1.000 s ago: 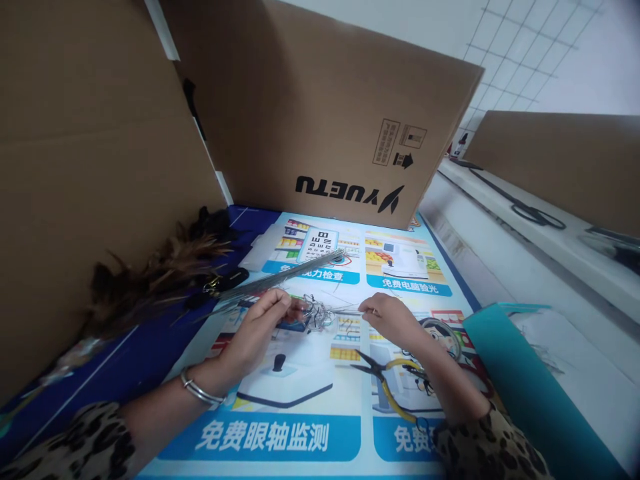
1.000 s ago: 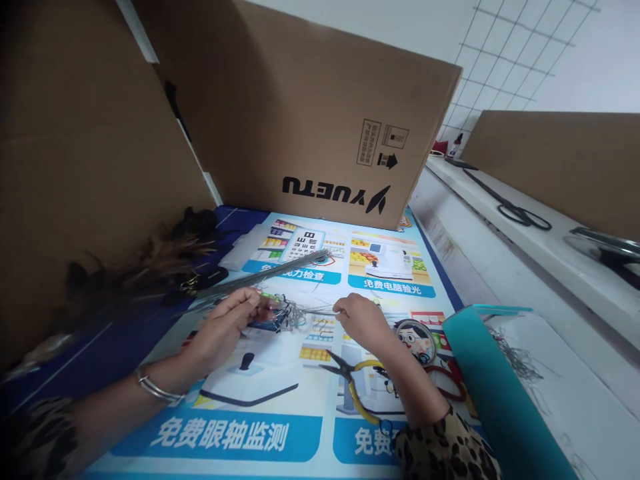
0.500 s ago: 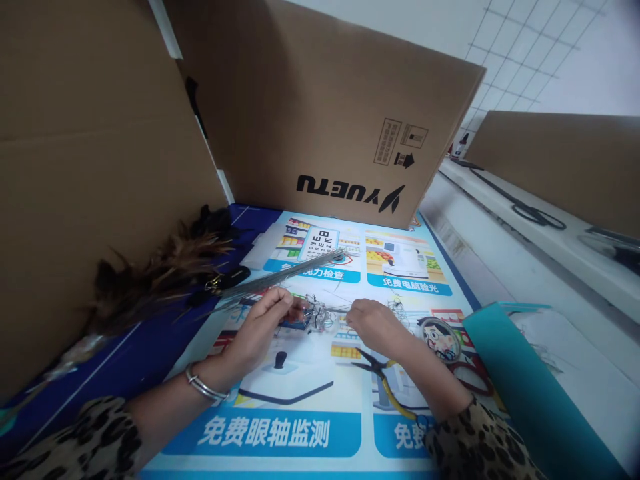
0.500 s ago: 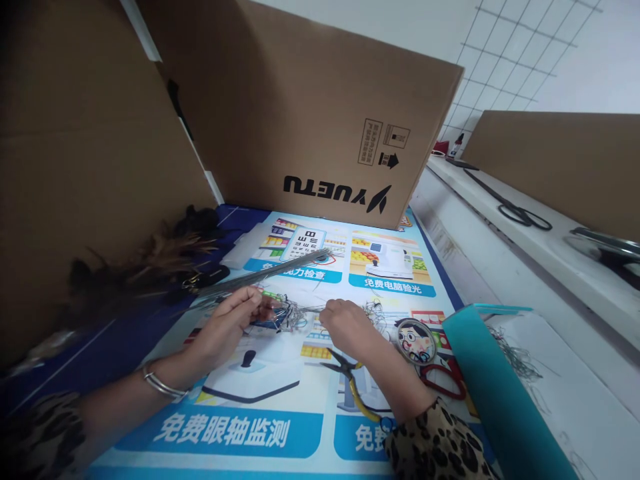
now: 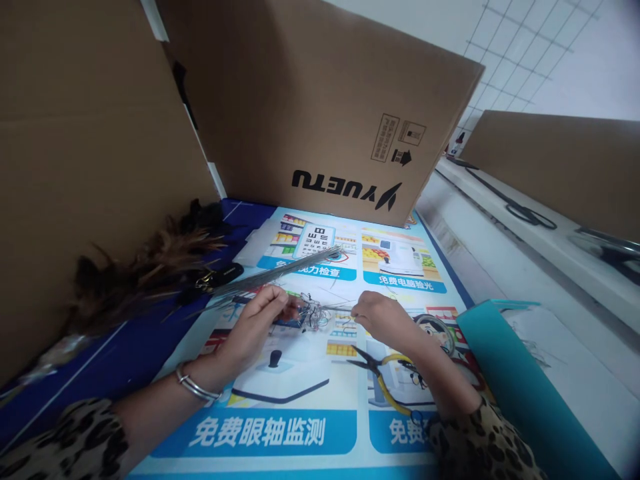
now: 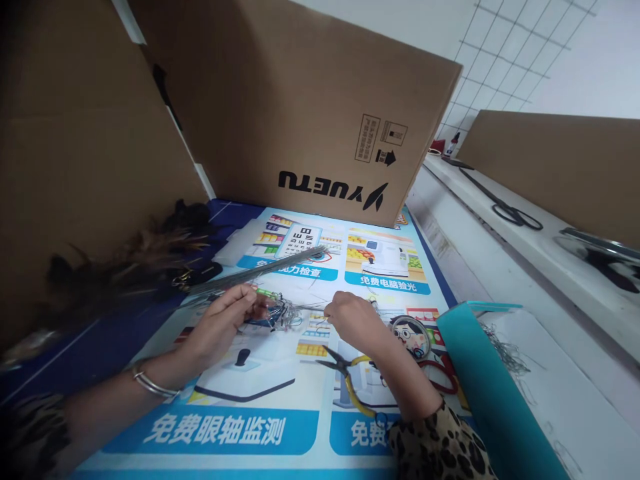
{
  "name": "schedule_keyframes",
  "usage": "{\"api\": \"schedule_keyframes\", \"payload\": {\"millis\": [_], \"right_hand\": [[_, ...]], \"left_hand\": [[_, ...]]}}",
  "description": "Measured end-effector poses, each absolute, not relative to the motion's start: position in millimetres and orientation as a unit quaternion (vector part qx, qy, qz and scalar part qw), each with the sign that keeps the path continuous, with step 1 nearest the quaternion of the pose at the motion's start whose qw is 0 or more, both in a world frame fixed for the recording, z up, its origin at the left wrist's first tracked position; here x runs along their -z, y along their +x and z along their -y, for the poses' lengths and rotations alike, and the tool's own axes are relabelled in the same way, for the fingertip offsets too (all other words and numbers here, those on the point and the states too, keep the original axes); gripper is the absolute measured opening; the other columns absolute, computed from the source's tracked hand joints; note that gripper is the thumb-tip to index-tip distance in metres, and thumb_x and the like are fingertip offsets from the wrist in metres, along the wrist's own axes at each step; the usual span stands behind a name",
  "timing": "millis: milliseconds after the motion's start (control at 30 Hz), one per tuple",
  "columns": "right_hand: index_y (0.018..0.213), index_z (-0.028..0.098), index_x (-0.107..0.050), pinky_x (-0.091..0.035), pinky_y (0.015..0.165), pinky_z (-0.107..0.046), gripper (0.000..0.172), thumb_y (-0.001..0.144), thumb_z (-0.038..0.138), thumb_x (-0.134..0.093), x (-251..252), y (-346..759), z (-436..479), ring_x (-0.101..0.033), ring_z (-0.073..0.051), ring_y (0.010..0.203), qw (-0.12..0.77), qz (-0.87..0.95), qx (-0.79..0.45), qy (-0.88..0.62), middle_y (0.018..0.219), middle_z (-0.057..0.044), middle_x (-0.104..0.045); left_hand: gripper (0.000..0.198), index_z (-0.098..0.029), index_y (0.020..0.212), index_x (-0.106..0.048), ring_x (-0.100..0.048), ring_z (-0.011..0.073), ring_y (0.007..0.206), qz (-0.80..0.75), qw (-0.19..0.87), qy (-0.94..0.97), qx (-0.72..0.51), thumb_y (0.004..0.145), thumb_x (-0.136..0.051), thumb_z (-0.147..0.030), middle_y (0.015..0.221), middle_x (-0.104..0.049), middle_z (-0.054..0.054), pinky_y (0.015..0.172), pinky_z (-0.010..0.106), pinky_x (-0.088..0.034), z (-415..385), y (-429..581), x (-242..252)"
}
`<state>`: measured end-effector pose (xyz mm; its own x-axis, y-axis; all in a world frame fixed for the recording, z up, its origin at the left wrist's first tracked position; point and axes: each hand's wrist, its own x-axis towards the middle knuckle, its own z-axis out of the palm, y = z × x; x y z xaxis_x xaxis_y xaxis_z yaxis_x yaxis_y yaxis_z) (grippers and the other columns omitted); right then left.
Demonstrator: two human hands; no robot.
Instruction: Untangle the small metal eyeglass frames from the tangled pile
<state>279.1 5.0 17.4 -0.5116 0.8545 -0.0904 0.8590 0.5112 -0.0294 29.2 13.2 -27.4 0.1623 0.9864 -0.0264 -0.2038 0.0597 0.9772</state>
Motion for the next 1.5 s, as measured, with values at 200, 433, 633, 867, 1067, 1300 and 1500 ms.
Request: {"api": "schedule_keyframes", "payload": {"millis": [200, 433, 633, 867, 1067, 1300, 1500], "right_hand": [[0.077, 0.015, -0.061, -0.033, 0.067, -0.029, 0.023, 0.090, 0.017, -0.043, -9, 266, -2, -0.050, -0.017, 0.079, 0.071, -0.898, -0.046, 0.431, 0.081, -0.006, -0.056], [0.078, 0.013, -0.058, -0.032, 0.067, -0.033, 0.013, 0.084, 0.009, -0.048, -6, 254, -3, -0.050, -0.021, 0.078, 0.079, -0.919, -0.095, 0.374, 0.080, -0.009, -0.058], [0.075, 0.013, -0.058, -0.032, 0.063, -0.032, 0.012, 0.078, 0.007, -0.048, 4, 252, -14, -0.051, -0.020, 0.072, 0.070, -0.908, -0.086, 0.404, 0.077, -0.009, -0.059], [0.068, 0.016, -0.054, -0.034, 0.063, -0.026, 0.009, 0.070, 0.009, -0.048, 1, 260, -10, -0.050, -0.016, 0.073, -0.058, -0.882, 0.033, 0.467, 0.078, -0.005, -0.057], [0.069, 0.019, -0.049, -0.033, 0.053, -0.021, 0.012, 0.067, 0.007, -0.045, -8, 260, -1, -0.047, -0.010, 0.058, -0.183, -0.820, 0.220, 0.496, 0.065, 0.002, -0.054], [0.069, 0.019, -0.049, -0.032, 0.048, -0.019, 0.010, 0.070, 0.010, -0.045, -10, 251, 2, -0.042, -0.008, 0.050, -0.270, -0.747, 0.333, 0.508, 0.057, 0.006, -0.048], [0.086, 0.021, -0.055, -0.039, 0.052, -0.021, 0.013, 0.080, 0.018, -0.043, -14, 246, 7, -0.051, -0.010, 0.054, -0.304, -0.737, 0.329, 0.507, 0.066, 0.003, -0.058]], "left_hand": [[0.018, -0.018, 0.076, -0.054, -0.057, 0.0145, 0.072, -0.416, 0.607, 0.459, -0.497, 0.081, -0.055, -0.036, 0.086, -0.064, 0.002, 0.069, 0.027, -0.043, -13, 29, 29], [0.019, -0.017, 0.075, -0.053, -0.056, 0.0144, 0.069, -0.396, 0.592, 0.489, -0.503, 0.085, -0.049, -0.033, 0.084, -0.063, 0.003, 0.066, 0.027, -0.040, -14, 29, 32], [0.019, -0.018, 0.074, -0.051, -0.055, 0.0139, 0.067, -0.368, 0.598, 0.492, -0.514, 0.086, -0.047, -0.031, 0.082, -0.062, 0.003, 0.065, 0.027, -0.039, -13, 31, 28], [0.018, -0.017, 0.073, -0.050, -0.054, 0.0135, 0.065, -0.337, 0.631, 0.470, -0.518, 0.086, -0.048, -0.030, 0.080, -0.062, 0.004, 0.063, 0.027, -0.040, -11, 31, 25], [0.019, -0.016, 0.073, -0.052, -0.053, 0.0123, 0.062, -0.325, 0.661, 0.434, -0.518, 0.085, -0.049, -0.030, 0.078, -0.061, 0.004, 0.061, 0.026, -0.039, -12, 30, 24], [0.016, -0.017, 0.074, -0.051, -0.052, 0.0123, 0.063, -0.326, 0.664, 0.438, -0.511, 0.084, -0.050, -0.029, 0.080, -0.061, 0.004, 0.061, 0.026, -0.039, -11, 30, 25], [0.020, -0.017, 0.072, -0.051, -0.052, 0.0121, 0.062, -0.335, 0.651, 0.464, -0.500, 0.085, -0.049, -0.031, 0.078, -0.061, 0.003, 0.061, 0.026, -0.038, -7, 33, 19]]}}
